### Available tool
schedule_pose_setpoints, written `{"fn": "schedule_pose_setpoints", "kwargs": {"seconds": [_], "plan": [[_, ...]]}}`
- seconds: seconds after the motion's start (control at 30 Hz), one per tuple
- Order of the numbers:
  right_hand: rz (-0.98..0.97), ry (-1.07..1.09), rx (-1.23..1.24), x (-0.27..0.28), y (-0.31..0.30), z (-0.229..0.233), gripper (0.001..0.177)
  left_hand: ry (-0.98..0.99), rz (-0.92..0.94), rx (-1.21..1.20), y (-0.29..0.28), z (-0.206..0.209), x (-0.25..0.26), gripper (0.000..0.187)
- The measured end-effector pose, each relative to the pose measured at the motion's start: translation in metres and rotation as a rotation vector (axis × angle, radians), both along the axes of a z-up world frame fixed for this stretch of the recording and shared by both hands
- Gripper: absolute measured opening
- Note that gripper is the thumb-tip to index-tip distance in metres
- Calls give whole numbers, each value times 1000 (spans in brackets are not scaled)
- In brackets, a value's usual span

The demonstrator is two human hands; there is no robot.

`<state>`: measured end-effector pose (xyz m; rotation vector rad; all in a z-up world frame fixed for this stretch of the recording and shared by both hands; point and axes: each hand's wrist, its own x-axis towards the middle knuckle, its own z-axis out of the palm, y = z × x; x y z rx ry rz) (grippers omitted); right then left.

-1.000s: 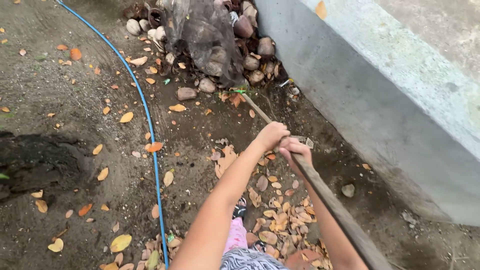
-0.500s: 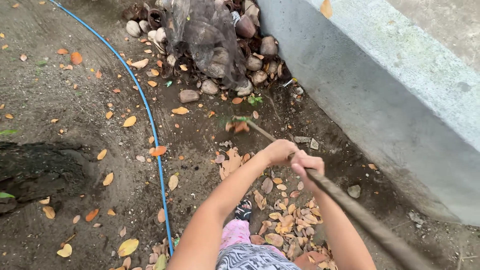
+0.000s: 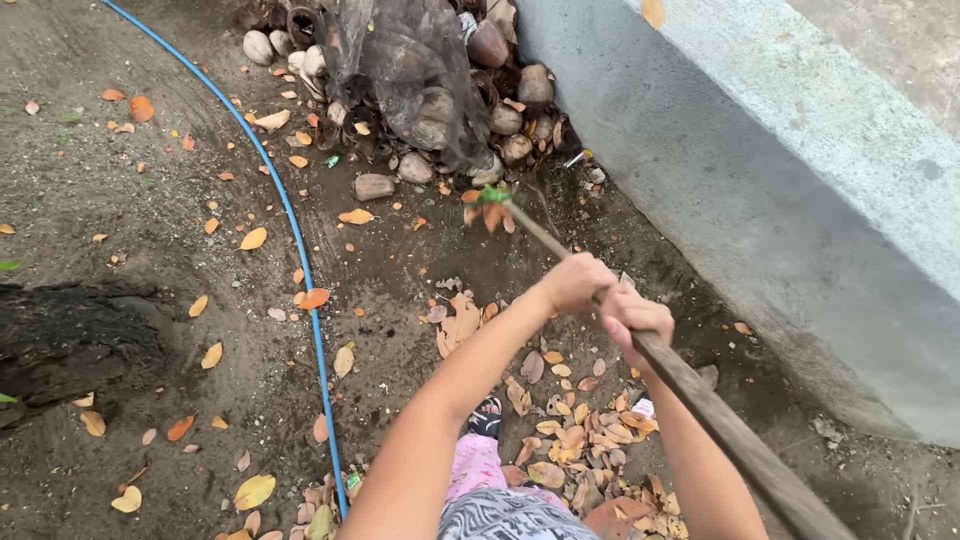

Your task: Sweep dry leaves and debris from the ground using a rake or stick.

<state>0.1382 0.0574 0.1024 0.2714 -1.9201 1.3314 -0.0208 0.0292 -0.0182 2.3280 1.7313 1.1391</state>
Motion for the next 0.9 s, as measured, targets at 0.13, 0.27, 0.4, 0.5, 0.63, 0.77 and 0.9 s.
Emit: {"fn": "schedule_pose_setpoints", "kwargs": {"seconds": [0.13,0.27,0.4,0.5,0.63,0.77,0.9], "plan": [[-160,-272,144,-26,11,-60,21,79,135,-45,8,-66,-29,16],[-157,-420,-16,-15,5,-108,15,-24,379,-189,-1,-111,-17,4],[-133,-318,74,14,-3,-92,15,-104,263,-388,-19,-95,20,23],[-100,-325,23,49,2,-79,22,-247,157,-288,-18,-66,47,18],[75,-317,-67,96,0,-23,31,-404,33,-446,-34,5,95,18],[205,-218,-83,125,7,21,34,-266,15,-265,-26,12,133,23],[261,-72,-92,145,25,36,34,-254,57,-84,-7,9,153,18]]}}
